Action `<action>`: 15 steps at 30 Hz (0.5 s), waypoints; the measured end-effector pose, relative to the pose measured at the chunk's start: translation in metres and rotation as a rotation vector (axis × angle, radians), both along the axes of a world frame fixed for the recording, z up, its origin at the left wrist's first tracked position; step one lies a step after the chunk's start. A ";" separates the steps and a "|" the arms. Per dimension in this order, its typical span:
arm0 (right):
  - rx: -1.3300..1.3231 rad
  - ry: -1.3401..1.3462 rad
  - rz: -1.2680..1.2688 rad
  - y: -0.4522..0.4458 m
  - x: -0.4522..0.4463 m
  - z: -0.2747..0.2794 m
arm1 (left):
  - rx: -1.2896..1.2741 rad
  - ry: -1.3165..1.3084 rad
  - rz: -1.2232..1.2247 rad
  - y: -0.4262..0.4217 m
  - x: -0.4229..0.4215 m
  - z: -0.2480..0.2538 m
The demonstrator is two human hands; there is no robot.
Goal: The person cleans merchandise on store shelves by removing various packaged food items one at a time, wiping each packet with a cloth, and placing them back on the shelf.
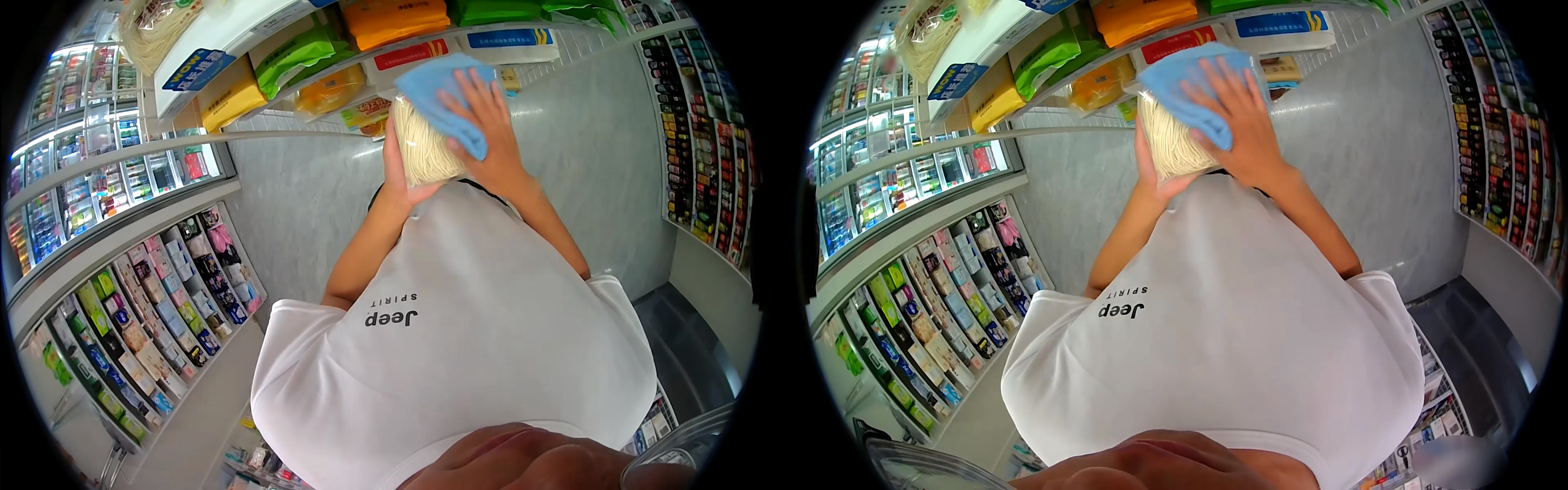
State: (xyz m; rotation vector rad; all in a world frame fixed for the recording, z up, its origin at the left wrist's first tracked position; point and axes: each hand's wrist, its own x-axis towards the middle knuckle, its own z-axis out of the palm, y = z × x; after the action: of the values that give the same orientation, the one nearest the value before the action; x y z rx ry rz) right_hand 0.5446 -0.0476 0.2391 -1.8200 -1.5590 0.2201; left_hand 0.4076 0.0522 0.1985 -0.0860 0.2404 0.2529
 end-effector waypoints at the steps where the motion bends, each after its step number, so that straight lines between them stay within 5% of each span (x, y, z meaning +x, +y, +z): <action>1: 0.027 0.048 -0.052 -0.003 0.004 -0.006 | 0.032 0.016 0.024 0.000 0.002 0.004; 4: -0.034 0.035 -0.006 -0.018 -0.006 -0.011 | 0.127 0.108 0.116 -0.003 0.000 0.009; 7: 0.117 0.645 0.007 -0.020 -0.031 -0.014 | 0.423 0.221 0.202 -0.010 0.002 0.011; 10: 0.088 1.368 -0.072 -0.032 -0.027 -0.054 | 1.236 0.325 0.240 -0.018 0.013 0.023; 11: 0.131 1.456 -0.017 -0.037 -0.027 -0.057 | 1.456 0.282 0.316 -0.011 0.014 0.031; 15: 0.259 1.653 0.047 -0.038 -0.034 -0.035 | 1.692 0.269 0.432 -0.012 0.022 0.015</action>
State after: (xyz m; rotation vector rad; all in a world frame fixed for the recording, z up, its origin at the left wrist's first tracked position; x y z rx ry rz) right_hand 0.5104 -0.0853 0.2040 -0.7748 -0.3606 1.1147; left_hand 0.4295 0.0400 0.2132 1.5955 0.2084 0.8265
